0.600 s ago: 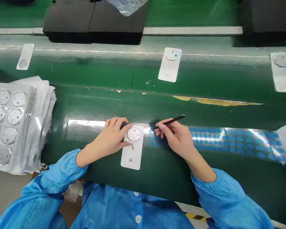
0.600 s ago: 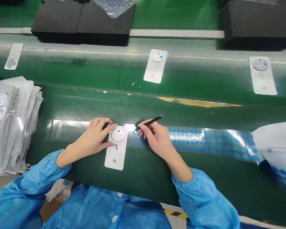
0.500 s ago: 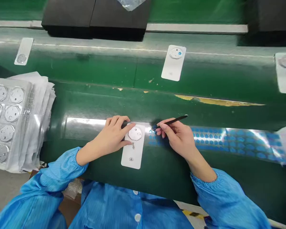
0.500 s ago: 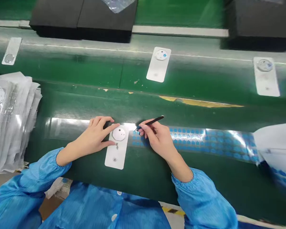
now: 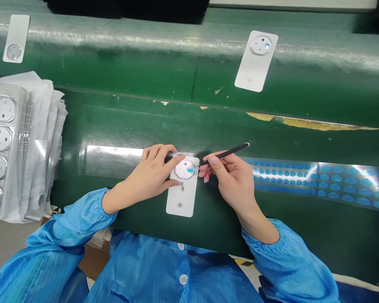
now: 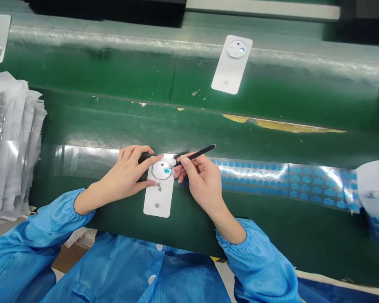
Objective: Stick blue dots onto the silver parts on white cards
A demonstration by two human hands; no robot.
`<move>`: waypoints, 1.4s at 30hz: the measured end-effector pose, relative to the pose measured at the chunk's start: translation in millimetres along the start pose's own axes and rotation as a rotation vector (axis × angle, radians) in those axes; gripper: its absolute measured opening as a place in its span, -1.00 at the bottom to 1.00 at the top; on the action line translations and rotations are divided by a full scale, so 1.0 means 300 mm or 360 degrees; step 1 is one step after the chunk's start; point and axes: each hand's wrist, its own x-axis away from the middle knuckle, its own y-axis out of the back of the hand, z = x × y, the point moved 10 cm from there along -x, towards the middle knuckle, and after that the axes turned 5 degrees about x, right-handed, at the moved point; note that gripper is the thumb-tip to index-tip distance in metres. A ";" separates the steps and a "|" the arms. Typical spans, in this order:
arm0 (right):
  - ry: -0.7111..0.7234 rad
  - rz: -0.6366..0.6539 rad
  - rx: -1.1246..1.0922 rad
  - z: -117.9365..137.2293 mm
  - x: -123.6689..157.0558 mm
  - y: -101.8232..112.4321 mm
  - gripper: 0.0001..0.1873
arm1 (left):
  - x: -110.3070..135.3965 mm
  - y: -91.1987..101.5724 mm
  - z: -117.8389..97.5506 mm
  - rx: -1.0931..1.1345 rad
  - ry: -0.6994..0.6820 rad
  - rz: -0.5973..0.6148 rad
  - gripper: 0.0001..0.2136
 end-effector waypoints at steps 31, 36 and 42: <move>0.0011 -0.0017 0.0107 -0.015 -0.010 0.002 -0.61 | -0.010 -0.007 0.003 0.0059 0.0021 0.0054 -0.42; 0.0025 -0.0016 0.0109 -0.017 -0.013 0.001 -0.61 | -0.011 -0.005 0.003 0.0089 0.0032 0.0064 -0.43; 0.0052 -0.0017 0.0120 -0.015 -0.007 -0.002 -0.60 | -0.015 0.001 -0.003 0.0054 0.0030 0.0106 -0.40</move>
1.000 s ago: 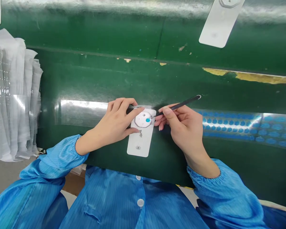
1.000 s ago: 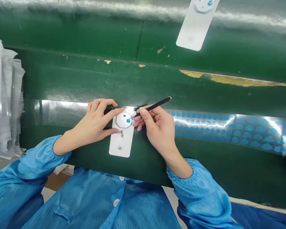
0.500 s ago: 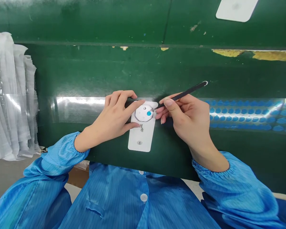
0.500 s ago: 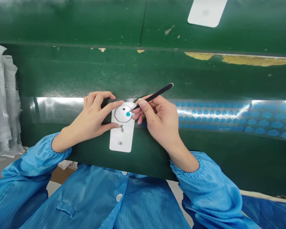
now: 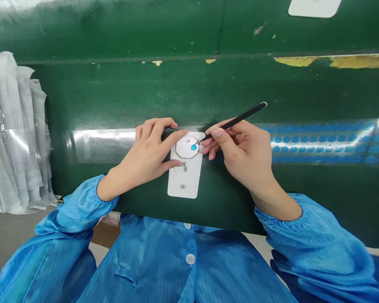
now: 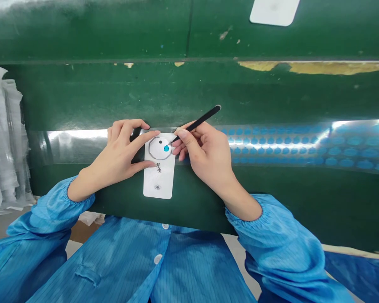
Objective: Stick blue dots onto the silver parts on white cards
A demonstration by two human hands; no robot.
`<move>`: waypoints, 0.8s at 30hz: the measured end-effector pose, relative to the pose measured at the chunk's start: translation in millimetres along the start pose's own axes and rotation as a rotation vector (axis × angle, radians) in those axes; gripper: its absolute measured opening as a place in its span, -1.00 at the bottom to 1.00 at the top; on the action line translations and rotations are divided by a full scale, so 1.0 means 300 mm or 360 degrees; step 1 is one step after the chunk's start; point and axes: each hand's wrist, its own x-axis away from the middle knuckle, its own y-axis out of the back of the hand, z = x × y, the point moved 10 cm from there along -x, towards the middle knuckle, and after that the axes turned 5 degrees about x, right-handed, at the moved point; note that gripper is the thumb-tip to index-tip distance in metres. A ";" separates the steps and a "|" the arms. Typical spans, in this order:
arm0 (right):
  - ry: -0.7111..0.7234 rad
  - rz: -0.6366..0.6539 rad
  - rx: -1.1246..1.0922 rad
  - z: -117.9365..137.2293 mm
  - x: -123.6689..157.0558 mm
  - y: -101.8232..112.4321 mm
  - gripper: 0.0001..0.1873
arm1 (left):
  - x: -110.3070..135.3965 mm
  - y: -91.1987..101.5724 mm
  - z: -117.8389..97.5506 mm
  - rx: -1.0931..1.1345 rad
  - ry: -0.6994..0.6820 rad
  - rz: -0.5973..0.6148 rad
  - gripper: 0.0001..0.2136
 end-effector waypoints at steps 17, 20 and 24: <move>0.0406 -0.0156 -0.0081 0.110 0.054 0.019 -0.70 | -0.045 0.063 0.013 0.0922 0.0016 -0.0238 -0.50; 0.0162 0.0198 -0.0107 0.079 0.059 -0.060 -0.60 | -0.038 0.029 0.042 0.1502 0.0149 -0.0250 -0.51; 0.0030 0.0337 -0.0204 0.064 0.055 -0.092 -0.61 | -0.033 -0.006 0.035 0.1653 0.0225 -0.0280 -0.47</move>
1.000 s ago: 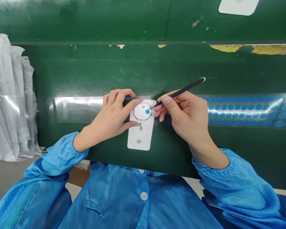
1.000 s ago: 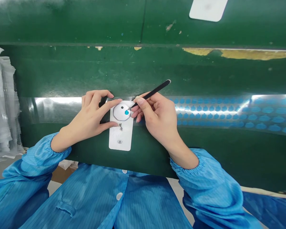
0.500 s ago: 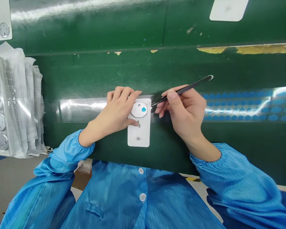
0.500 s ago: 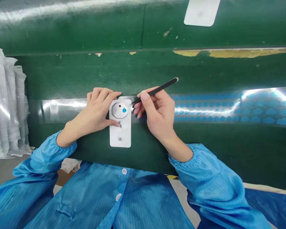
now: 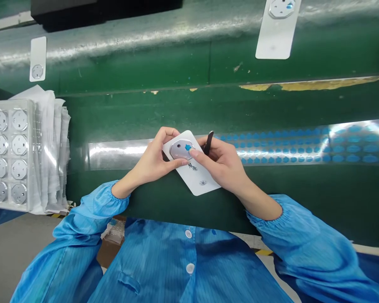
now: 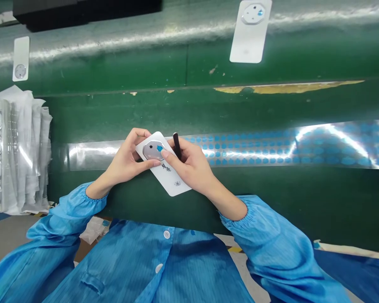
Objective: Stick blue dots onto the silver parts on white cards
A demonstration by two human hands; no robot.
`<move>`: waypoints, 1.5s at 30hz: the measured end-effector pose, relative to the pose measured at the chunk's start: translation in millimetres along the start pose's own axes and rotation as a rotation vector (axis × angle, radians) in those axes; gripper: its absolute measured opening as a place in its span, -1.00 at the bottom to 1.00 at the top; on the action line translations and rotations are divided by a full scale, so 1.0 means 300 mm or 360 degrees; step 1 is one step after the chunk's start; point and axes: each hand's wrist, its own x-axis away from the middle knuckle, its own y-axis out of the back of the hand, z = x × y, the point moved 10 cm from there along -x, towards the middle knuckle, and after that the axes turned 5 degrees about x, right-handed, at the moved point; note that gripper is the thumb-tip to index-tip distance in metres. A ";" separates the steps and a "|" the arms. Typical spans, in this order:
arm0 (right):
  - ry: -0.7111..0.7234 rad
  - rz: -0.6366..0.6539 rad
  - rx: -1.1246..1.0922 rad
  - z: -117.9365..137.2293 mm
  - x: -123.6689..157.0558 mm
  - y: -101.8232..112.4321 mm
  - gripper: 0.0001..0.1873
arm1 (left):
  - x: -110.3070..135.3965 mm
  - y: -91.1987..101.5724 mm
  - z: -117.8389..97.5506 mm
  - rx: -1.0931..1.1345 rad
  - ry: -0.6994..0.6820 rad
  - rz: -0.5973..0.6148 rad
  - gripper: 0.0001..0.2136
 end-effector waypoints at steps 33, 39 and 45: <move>0.0111 0.0012 0.0038 -0.006 0.053 -0.103 -0.63 | 0.038 -0.006 0.002 0.0899 -0.0079 -0.0403 -0.54; 0.0105 0.0025 0.0015 -0.008 0.051 -0.099 -0.63 | 0.038 -0.011 0.005 0.0977 -0.0051 -0.0369 -0.48; 0.0169 0.0000 0.0135 -0.015 0.054 -0.096 -0.64 | 0.044 -0.010 0.023 0.0975 -0.0015 -0.0424 -0.50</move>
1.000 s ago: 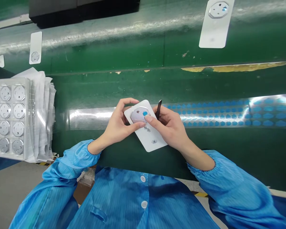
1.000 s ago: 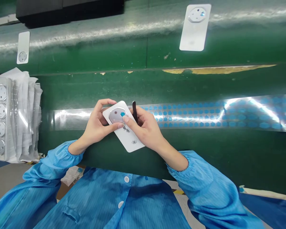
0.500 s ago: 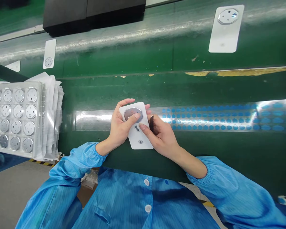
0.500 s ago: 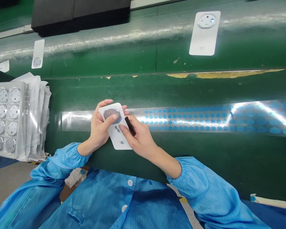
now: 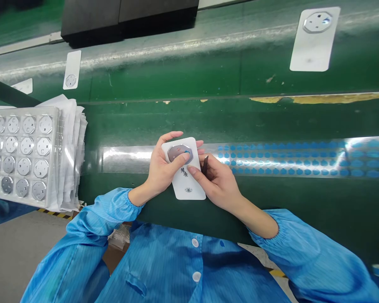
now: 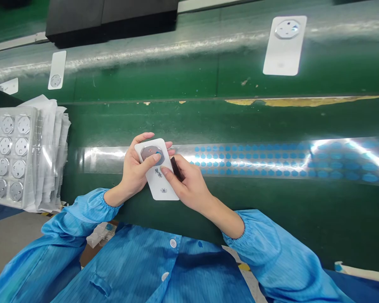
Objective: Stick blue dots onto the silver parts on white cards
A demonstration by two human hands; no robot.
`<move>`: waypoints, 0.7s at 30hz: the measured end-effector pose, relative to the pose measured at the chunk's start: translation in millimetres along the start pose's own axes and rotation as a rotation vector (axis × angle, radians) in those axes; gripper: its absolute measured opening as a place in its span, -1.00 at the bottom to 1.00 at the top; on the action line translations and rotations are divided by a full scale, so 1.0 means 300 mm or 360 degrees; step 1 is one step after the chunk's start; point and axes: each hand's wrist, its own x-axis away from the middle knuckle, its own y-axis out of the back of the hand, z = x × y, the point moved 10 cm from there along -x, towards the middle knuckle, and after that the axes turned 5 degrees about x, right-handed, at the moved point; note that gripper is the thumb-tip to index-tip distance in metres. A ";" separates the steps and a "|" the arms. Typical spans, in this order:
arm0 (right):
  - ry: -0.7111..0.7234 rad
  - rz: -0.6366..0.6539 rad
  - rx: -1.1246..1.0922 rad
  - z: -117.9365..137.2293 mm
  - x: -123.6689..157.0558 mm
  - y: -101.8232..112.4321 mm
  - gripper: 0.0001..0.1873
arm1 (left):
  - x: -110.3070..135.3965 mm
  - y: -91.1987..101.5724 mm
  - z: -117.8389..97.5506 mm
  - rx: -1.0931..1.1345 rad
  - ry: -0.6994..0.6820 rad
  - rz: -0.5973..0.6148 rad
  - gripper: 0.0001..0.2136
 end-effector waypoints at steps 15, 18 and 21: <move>-0.0044 0.0117 0.0010 0.006 0.000 -0.030 -0.55 | -0.035 0.078 -0.089 0.0265 -0.0107 -0.0245 -0.39; -0.0020 0.0154 0.0050 0.004 0.001 -0.042 -0.55 | -0.040 0.124 -0.132 0.0326 -0.0236 -0.0359 -0.41; -0.0016 0.0174 0.0085 -0.004 -0.003 -0.050 -0.55 | -0.061 0.154 -0.155 0.0258 -0.0252 -0.0320 -0.28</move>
